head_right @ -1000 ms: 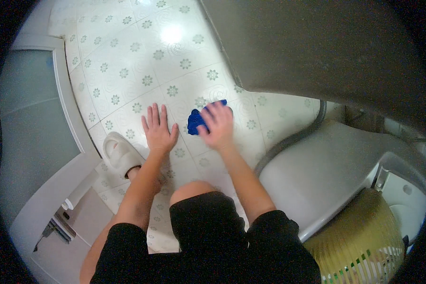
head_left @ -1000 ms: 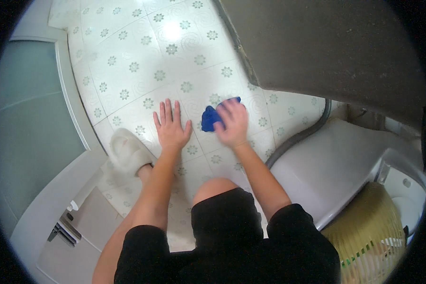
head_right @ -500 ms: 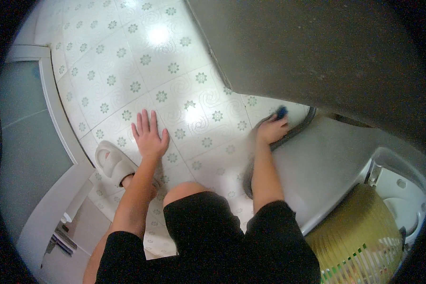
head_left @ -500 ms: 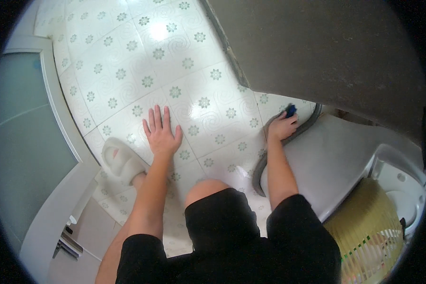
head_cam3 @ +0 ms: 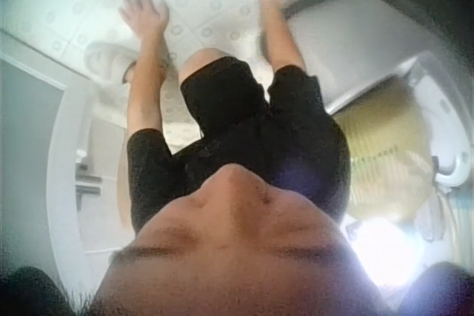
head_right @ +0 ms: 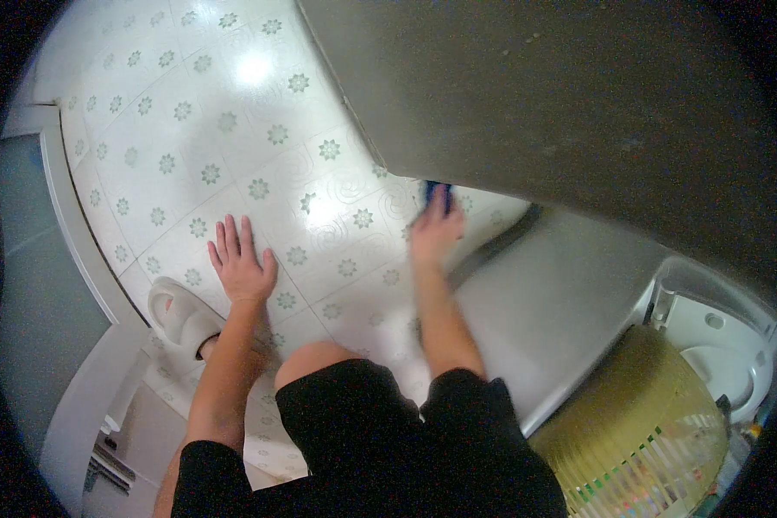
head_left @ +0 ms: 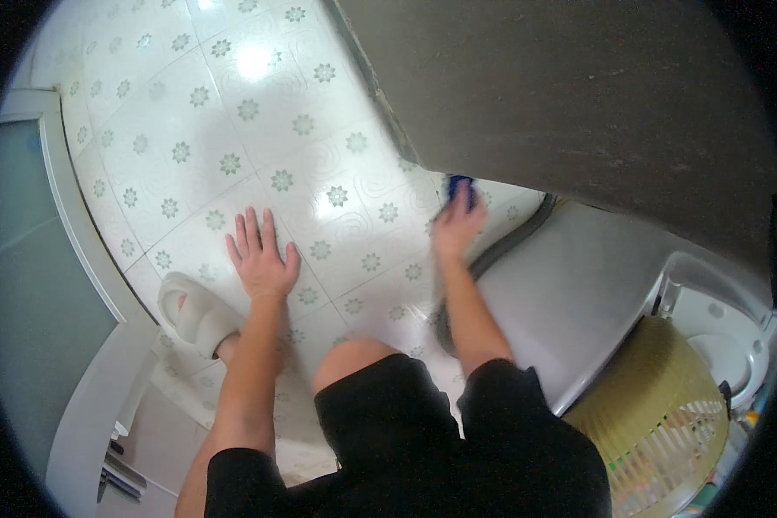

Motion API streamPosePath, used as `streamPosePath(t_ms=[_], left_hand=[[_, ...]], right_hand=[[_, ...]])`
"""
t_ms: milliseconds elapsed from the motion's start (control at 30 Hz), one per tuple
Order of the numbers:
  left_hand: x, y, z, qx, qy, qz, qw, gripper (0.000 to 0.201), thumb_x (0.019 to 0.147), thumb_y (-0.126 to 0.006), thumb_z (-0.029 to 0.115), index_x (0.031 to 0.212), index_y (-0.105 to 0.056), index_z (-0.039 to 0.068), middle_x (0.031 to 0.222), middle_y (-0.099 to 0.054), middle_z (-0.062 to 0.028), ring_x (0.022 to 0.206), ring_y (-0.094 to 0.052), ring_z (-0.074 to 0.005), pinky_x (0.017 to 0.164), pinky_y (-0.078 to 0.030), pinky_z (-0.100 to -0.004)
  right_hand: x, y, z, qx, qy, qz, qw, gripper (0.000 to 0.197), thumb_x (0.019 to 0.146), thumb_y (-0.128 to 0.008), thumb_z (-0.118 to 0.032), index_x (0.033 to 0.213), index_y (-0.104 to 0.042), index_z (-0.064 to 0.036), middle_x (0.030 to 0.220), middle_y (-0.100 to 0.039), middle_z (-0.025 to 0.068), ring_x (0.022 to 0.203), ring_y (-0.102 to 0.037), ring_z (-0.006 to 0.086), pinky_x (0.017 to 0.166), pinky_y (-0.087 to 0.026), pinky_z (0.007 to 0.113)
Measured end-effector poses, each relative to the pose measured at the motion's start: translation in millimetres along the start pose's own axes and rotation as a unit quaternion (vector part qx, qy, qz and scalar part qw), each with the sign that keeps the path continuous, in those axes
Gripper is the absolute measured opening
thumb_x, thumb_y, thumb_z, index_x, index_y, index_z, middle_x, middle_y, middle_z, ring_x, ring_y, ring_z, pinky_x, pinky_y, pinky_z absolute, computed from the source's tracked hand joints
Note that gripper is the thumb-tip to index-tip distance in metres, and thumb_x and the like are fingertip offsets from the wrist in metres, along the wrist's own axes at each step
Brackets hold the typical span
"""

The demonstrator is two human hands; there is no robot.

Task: The person cleans the bathroom floor by hand with a blue cloth, wiping several sections of the tiled surface around the toilet and cabinets.

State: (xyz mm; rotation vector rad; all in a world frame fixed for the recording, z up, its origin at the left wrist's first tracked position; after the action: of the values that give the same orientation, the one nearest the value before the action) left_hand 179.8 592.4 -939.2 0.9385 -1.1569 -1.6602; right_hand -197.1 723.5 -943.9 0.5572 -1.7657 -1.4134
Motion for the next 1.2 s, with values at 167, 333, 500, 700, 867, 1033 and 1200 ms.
streamPosePath(t_ms=[167, 333, 500, 700, 867, 1033, 1200], left_hand=[[2.5, -4.6, 10.8, -0.013, -0.018, 0.017, 1.0, 0.079, 0.09, -0.062, 0.036, 0.163, -0.042, 0.012, 0.174, -0.03, -0.0144, 0.161, -0.024, -0.0353, 0.13, -0.011, -0.0574], [2.2, -0.7, 1.2, -0.003, -0.02, 0.013, 1.0, 0.08, 0.09, -0.063, 0.037, 0.163, -0.042, 0.011, 0.174, -0.029, -0.0158, 0.161, -0.023, -0.036, 0.13, -0.011, -0.0578], [1.9, 4.9, 2.4, -0.001, -0.016, 0.019, 1.0, 0.079, 0.091, -0.062, 0.038, 0.162, -0.043, 0.01, 0.173, -0.03, -0.0168, 0.16, -0.024, -0.0379, 0.128, -0.013, -0.06], [0.9, 6.7, -0.2, 0.006, -0.018, 0.026, 0.999, 0.076, 0.091, -0.063, 0.039, 0.159, -0.047, 0.009, 0.171, -0.034, -0.0185, 0.158, -0.029, -0.0414, 0.126, -0.019, -0.0646], [-0.1, -2.0, -4.2, -0.002, -0.014, 0.016, 1.0, 0.08, 0.09, -0.062, 0.037, 0.164, -0.042, 0.013, 0.173, -0.031, -0.0148, 0.161, -0.024, -0.0364, 0.13, -0.011, -0.0577], [1.4, 1.0, -1.0, -0.022, -0.011, 0.026, 0.999, 0.075, 0.09, -0.063, 0.039, 0.16, -0.049, 0.015, 0.171, -0.035, -0.0147, 0.159, -0.029, -0.0378, 0.127, -0.017, -0.0628], [3.3, -1.5, 3.0, -0.027, -0.005, 0.017, 0.999, 0.074, 0.092, -0.062, 0.04, 0.16, -0.048, 0.016, 0.171, -0.035, -0.0143, 0.16, -0.028, -0.0359, 0.129, -0.015, -0.0609]], right_hand=[[114.7, -33.8, 197.2, -0.241, -0.152, -0.155, 0.946, 0.062, 0.096, -0.066, -0.031, 0.154, -0.054, -0.011, 0.151, -0.053, 0.0229, 0.131, -0.052, 0.0435, 0.113, -0.039, 0.053], [133.1, -67.2, 231.0, -0.246, -0.17, -0.305, 0.904, 0.056, 0.096, -0.065, -0.028, 0.148, -0.059, -0.0082, 0.151, -0.053, 0.023, 0.133, -0.051, 0.0433, 0.114, -0.038, 0.052], [140.1, -78.2, 198.5, -0.167, -0.172, -0.265, 0.934, 0.051, 0.095, -0.064, -0.026, 0.142, -0.063, -0.0054, 0.151, -0.054, 0.0231, 0.135, -0.05, 0.0431, 0.116, -0.037, 0.051], [58.0, -37.0, 9.6, 0.02, -0.035, -0.023, 0.999, 0.048, 0.091, -0.064, -0.018, 0.138, -0.067, -0.0048, 0.144, -0.058, 0.0228, 0.129, -0.051, 0.0469, 0.109, -0.04, 0.056], [-51.4, 18.8, -122.4, 0.138, 0.165, -0.075, 0.974, 0.056, 0.086, -0.067, -0.017, 0.141, -0.068, -0.0207, 0.136, -0.063, 0.0131, 0.111, -0.061, 0.0364, 0.094, -0.047, 0.051], [-12.0, 9.4, -43.0, 0.031, 0.112, -0.07, 0.991, 0.041, 0.085, -0.064, -0.005, 0.126, -0.07, -0.0073, 0.115, -0.069, 0.0248, 0.097, -0.064, 0.0418, 0.084, -0.053, 0.057], [66.5, 16.5, 44.2, 0.077, -0.125, 0.007, 0.989, 0.046, 0.094, -0.056, -0.008, 0.137, -0.062, 0.0043, 0.141, -0.059, 0.0299, 0.127, -0.055, 0.0498, 0.11, -0.044, 0.055]])
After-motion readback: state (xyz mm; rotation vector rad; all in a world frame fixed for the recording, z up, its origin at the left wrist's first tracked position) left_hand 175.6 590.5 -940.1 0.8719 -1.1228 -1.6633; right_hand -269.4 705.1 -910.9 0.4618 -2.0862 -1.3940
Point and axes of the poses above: each hand's wrist, its own x-axis towards the middle knuckle, its own y-axis out of the back of the hand, z = x × y, the point moved 8 cm from there along x, towards the middle knuckle
